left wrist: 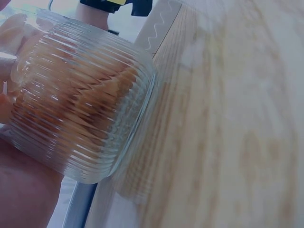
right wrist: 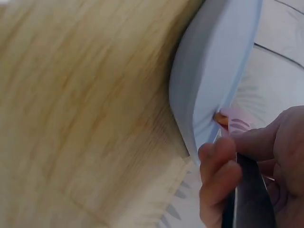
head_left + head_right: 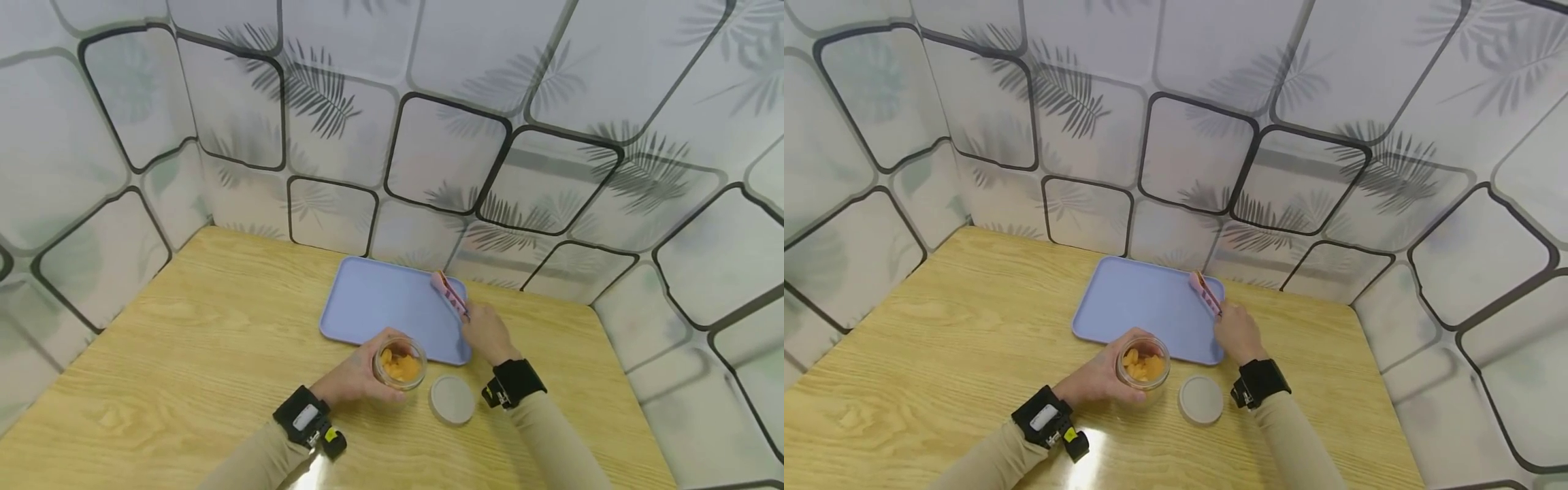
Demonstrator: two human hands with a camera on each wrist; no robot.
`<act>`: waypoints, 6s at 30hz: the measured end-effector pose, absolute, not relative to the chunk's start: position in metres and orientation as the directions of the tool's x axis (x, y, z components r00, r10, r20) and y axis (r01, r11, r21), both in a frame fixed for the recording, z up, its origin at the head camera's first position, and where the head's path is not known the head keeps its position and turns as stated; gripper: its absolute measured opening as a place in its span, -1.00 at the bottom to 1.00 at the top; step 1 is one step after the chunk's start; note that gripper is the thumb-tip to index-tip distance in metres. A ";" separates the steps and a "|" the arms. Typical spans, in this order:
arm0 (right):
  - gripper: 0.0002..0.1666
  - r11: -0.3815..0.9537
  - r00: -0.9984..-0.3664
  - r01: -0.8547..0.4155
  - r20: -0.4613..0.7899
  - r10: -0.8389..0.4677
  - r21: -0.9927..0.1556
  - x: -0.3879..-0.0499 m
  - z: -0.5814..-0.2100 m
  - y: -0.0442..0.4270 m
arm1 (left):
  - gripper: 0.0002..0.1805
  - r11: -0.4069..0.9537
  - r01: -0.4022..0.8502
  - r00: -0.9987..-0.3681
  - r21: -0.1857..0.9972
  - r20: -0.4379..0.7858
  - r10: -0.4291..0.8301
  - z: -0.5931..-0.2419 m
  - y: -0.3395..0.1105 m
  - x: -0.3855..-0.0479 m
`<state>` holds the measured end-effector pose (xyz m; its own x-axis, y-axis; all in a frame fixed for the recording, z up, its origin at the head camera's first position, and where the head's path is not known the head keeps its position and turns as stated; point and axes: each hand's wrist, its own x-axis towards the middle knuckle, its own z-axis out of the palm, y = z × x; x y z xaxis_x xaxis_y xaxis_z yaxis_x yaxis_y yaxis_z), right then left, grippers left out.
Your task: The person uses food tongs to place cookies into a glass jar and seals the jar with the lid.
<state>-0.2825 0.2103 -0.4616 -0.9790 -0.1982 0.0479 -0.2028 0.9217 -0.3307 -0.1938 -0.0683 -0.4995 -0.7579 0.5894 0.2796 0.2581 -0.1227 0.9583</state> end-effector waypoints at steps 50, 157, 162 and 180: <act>-0.45 0.711 -0.910 -0.412 0.216 -0.354 -0.571 -0.126 -0.400 0.242 | -0.08 -0.054 0.267 -0.787 0.962 0.250 0.563 -0.497 -0.072 -0.186; -0.19 0.397 -0.482 -0.860 0.254 -0.839 -0.320 -0.183 -0.387 0.137 | -0.09 -0.151 0.157 -0.710 0.976 0.218 0.670 -0.493 -0.075 -0.190; -0.18 0.363 -0.448 -0.867 0.218 -0.867 -0.341 -0.184 -0.385 0.136 | -0.06 -0.125 0.171 -0.711 0.977 0.211 0.670 -0.493 -0.076 -0.191; -0.14 0.543 -0.588 -0.795 0.126 -0.799 -0.271 -0.190 -0.375 0.129 | 0.11 -0.073 0.154 -0.716 0.985 0.163 0.679 -0.493 -0.078 -0.194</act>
